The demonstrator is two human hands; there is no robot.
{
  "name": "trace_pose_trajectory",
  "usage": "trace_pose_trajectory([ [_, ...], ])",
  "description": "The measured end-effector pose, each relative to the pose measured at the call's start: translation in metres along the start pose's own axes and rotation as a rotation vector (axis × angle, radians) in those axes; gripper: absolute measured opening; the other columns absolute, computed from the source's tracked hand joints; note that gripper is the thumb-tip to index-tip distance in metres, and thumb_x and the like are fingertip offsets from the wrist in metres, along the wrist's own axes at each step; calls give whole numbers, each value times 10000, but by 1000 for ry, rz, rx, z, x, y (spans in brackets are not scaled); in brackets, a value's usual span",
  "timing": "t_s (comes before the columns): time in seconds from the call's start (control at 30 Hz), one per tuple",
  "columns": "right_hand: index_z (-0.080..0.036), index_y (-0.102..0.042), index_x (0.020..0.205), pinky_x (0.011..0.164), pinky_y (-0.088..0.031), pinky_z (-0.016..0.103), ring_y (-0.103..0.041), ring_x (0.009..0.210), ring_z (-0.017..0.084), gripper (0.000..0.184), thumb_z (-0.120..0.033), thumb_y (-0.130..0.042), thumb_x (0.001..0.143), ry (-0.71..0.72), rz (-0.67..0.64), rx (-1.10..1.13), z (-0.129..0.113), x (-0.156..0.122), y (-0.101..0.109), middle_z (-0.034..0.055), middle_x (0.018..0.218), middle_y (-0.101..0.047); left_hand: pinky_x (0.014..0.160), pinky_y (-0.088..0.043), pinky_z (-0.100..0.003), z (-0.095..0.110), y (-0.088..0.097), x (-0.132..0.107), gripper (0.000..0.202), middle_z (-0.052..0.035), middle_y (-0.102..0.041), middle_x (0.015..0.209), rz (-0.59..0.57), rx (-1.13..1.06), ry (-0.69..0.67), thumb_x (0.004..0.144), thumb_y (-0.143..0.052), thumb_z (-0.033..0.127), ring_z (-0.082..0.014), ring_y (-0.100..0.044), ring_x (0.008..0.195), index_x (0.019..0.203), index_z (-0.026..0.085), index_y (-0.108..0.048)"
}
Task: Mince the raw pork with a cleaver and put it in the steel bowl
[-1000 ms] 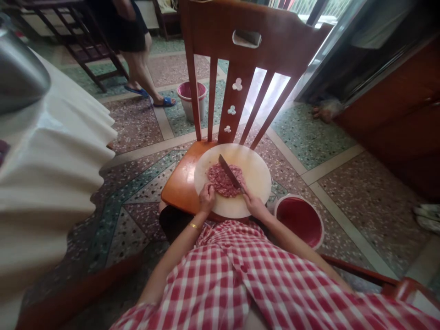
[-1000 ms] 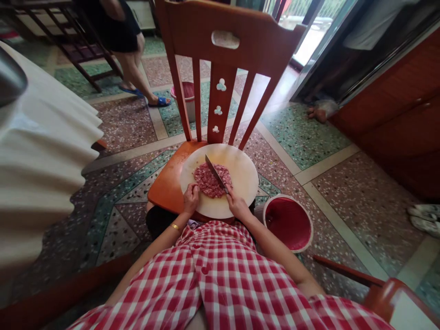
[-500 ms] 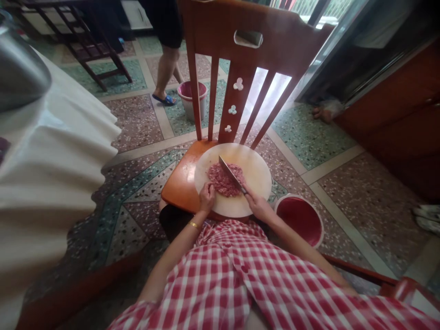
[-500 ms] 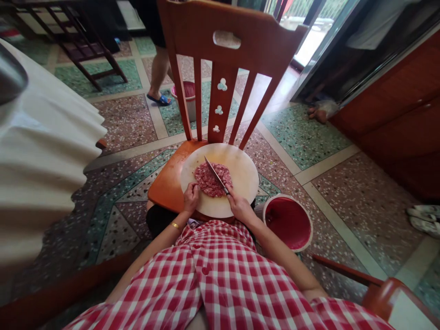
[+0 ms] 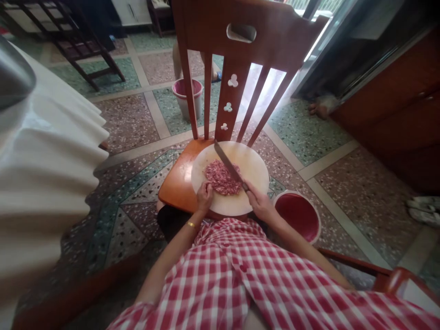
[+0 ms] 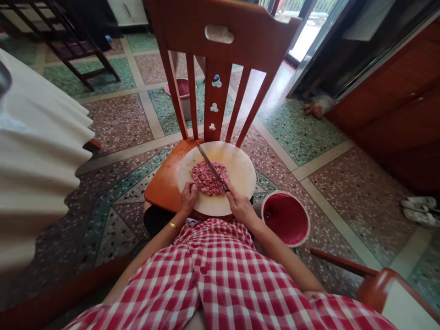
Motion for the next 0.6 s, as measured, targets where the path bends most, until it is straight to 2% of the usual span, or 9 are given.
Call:
trace_pose_trajectory([
  [0.07,-170,-381,1440,908,-506,348,-650,1017,216,530,-338,-370,938,33,90,11,-6,1,6,96,1086,-692,769,-459,-280,0,0,0,214,-45,-631,864,-1,-5,-4,896,-394,289,-161,-594,797,957,197,-578],
  [0.13,-148,-377,1441,933,-487,358,-633,1057,226,540,-323,-371,930,26,120,-5,0,6,1,119,1162,-661,771,-460,-279,0,-1,0,212,-44,-633,863,-1,-9,-4,897,-392,290,-160,-596,800,953,198,-575],
  [0.23,-179,-439,1405,960,-463,376,-593,1132,236,505,-291,-369,917,-70,14,-34,20,16,-14,109,1250,-615,768,-462,-282,-1,-1,0,208,-45,-633,850,7,-9,1,897,-397,293,-161,-598,789,948,193,-573],
  [0.3,-211,-461,1390,942,-473,370,-619,1086,227,487,-296,-369,919,-104,-51,-27,25,18,-14,85,1207,-644,766,-464,-284,0,0,0,206,-45,-633,842,8,-11,2,895,-400,290,-163,-599,785,945,189,-572],
  [0.37,-216,-445,1402,915,-490,360,-661,976,211,491,-325,-366,930,-77,-43,0,14,15,-4,70,1088,-692,771,-464,-284,1,0,-1,205,-43,-633,843,1,-6,1,895,-397,283,-162,-599,793,946,189,-572],
  [0.47,-173,-375,1444,891,-505,360,-683,841,200,535,-349,-360,939,-3,60,24,-9,12,10,71,932,-715,784,-462,-280,2,0,-1,208,-42,-633,860,-11,6,-1,898,-397,285,-159,-599,809,954,190,-573],
  [0.53,-157,-350,1455,913,-494,372,-679,883,211,543,-329,-351,940,24,108,11,-14,13,6,98,988,-708,782,-463,-280,2,0,0,212,-44,-634,864,-9,3,-4,900,-397,291,-159,-598,809,956,189,-574],
  [0.6,-167,-387,1435,935,-480,390,-657,989,234,525,-293,-366,925,7,60,-26,-6,17,-6,126,1122,-674,772,-465,-283,1,0,0,211,-45,-635,854,-1,3,-4,898,-395,288,-162,-599,796,947,188,-574],
])
Point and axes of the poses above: each hand's wrist, its own x-axis towards the middle knuckle, its own y-axis out of the back of the hand, z = x × y, the point moved 2 cm from there along x, towards the middle knuckle
